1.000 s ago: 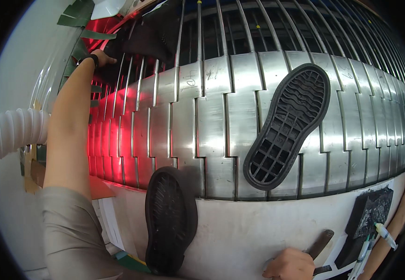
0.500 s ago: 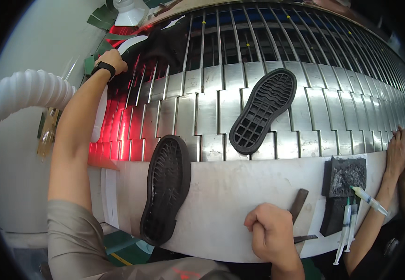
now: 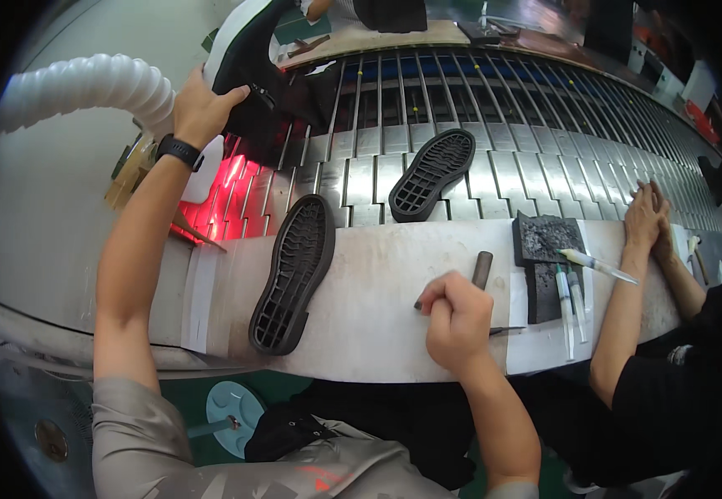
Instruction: The person picks up a boot upper and a sole from a conveyor belt, then presses the sole onto the bottom of the boot and smooths the edges by hand.
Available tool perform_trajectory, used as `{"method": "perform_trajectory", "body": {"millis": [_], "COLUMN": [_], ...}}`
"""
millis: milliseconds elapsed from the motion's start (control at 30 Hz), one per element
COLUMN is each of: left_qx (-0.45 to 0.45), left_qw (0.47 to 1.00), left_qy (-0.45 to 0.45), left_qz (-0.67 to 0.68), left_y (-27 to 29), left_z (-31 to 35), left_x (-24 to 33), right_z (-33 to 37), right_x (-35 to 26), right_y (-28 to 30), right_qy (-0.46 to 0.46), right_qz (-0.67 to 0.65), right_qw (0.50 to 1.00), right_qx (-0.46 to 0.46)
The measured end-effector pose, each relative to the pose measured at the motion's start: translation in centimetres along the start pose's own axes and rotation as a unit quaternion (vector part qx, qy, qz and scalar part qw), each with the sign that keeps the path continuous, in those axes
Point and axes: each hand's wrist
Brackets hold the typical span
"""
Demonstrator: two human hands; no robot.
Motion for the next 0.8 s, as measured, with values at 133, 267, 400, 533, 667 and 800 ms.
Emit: {"method": "perform_trajectory", "body": {"millis": [133, 267, 400, 533, 667, 800], "left_qx": [0.17, 0.209, 0.199, 0.183, -0.035, -0.072], "left_qw": [0.975, 0.885, 0.837, 0.745, 0.629, 0.832], "left_qy": [-0.058, 0.009, -0.029, 0.021, 0.099, -0.136], "left_qz": [0.131, 0.416, 0.509, 0.641, 0.77, 0.533], "left_y": [7.8, 14.8, 20.0, 20.8, 20.3, 16.0], "left_z": [7.0, 15.5, 25.4, 36.8, 42.8, 42.9], "left_x": [2.6, 5.9, 8.0, 10.6, 15.4, 17.9], "right_z": [8.8, 15.9, 19.3, 20.1, 23.0, 23.0], "right_x": [-1.6, -0.9, -2.1, -3.0, 2.3, -2.9], "right_y": [2.4, 1.1, -2.4, -6.9, -9.1, -6.6], "right_qy": [0.077, -0.012, -0.061, -0.173, -0.116, -0.293], "right_qz": [0.051, 0.032, 0.019, -0.165, -0.474, -0.364], "right_qw": [0.993, 0.992, 0.983, 0.947, 0.855, 0.859], "right_qx": [-0.077, -0.122, -0.17, -0.216, -0.177, -0.211]}}
Point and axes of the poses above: each hand's wrist, its own z-axis away from the middle knuckle, its own y-axis out of the back of the hand, x = y × z, and after that the axes turned 12 degrees about -y, right-handed
